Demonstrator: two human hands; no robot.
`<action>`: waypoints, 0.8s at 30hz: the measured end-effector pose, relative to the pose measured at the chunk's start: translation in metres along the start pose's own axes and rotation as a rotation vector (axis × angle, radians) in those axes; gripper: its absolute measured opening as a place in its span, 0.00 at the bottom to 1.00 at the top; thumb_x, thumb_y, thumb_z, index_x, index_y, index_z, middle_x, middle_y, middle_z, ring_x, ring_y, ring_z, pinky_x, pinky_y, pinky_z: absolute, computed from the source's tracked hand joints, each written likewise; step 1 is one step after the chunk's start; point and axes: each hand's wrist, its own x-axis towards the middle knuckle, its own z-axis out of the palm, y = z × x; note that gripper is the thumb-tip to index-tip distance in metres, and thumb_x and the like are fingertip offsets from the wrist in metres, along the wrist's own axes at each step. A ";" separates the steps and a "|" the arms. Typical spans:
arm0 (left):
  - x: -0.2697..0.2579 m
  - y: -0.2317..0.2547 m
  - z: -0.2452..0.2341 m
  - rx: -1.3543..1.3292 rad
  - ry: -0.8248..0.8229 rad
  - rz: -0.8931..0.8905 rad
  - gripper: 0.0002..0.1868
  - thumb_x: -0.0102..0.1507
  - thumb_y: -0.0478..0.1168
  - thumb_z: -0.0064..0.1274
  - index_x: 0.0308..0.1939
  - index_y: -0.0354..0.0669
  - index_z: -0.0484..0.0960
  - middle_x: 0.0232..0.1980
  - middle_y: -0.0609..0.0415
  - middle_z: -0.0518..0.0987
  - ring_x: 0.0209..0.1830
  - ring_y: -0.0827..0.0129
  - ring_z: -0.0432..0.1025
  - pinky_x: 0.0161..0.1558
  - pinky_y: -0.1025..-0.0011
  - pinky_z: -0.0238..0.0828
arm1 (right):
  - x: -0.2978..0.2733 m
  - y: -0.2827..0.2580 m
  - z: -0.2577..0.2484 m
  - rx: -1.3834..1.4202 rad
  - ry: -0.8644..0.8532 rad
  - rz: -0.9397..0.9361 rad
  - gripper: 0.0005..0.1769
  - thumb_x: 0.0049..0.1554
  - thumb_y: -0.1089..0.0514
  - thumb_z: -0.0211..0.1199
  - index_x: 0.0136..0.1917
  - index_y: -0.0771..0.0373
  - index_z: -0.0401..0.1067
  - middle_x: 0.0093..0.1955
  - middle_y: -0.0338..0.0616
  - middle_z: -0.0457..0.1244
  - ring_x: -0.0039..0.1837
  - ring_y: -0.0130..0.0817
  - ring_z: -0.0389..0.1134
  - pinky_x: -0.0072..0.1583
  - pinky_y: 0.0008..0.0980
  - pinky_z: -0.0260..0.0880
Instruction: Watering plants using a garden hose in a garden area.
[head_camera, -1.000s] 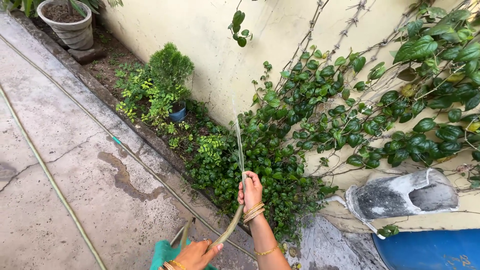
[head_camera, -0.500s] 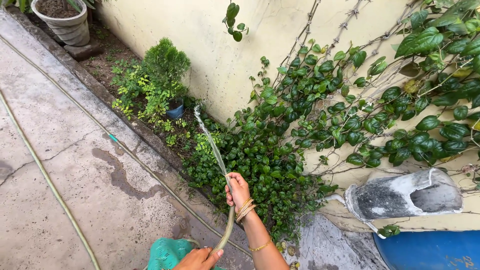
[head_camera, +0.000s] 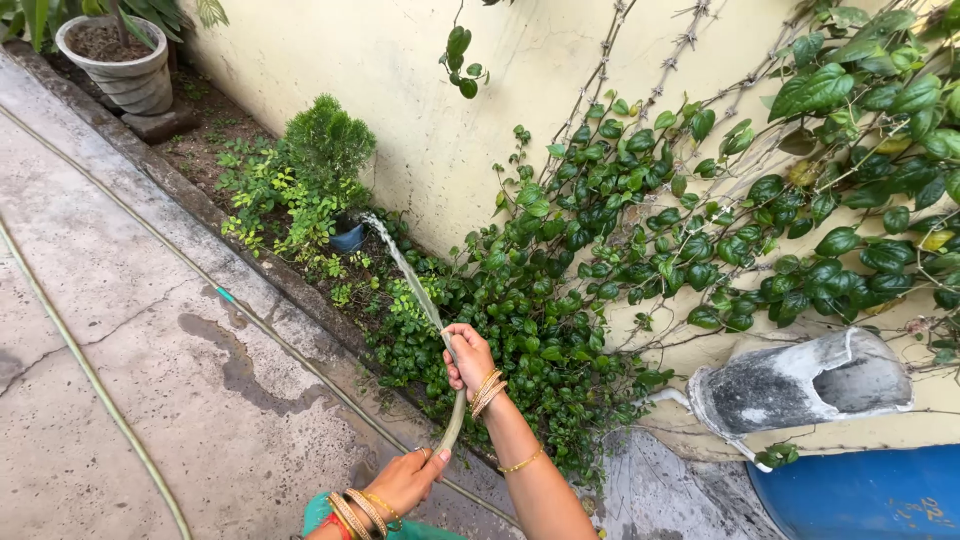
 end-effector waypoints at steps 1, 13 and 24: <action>-0.001 0.002 0.002 -0.027 0.010 0.009 0.35 0.68 0.67 0.37 0.33 0.39 0.79 0.21 0.52 0.76 0.24 0.62 0.75 0.32 0.62 0.71 | -0.001 -0.001 0.005 -0.020 -0.005 -0.013 0.08 0.63 0.59 0.51 0.54 0.54 0.69 0.29 0.36 0.58 0.23 0.20 0.52 0.23 0.23 0.49; -0.027 0.010 0.010 -0.158 0.146 0.004 0.33 0.68 0.67 0.36 0.33 0.41 0.78 0.22 0.51 0.75 0.24 0.62 0.73 0.32 0.62 0.68 | -0.029 -0.016 0.036 -0.016 0.022 -0.113 0.07 0.63 0.58 0.52 0.54 0.55 0.69 0.29 0.35 0.58 0.22 0.20 0.52 0.22 0.23 0.49; -0.047 0.014 0.010 -0.153 0.191 0.003 0.35 0.66 0.68 0.36 0.34 0.39 0.79 0.28 0.45 0.80 0.31 0.53 0.75 0.39 0.58 0.70 | -0.051 -0.016 0.046 -0.015 0.032 -0.171 0.10 0.62 0.60 0.51 0.56 0.56 0.68 0.30 0.35 0.58 0.22 0.19 0.52 0.22 0.23 0.49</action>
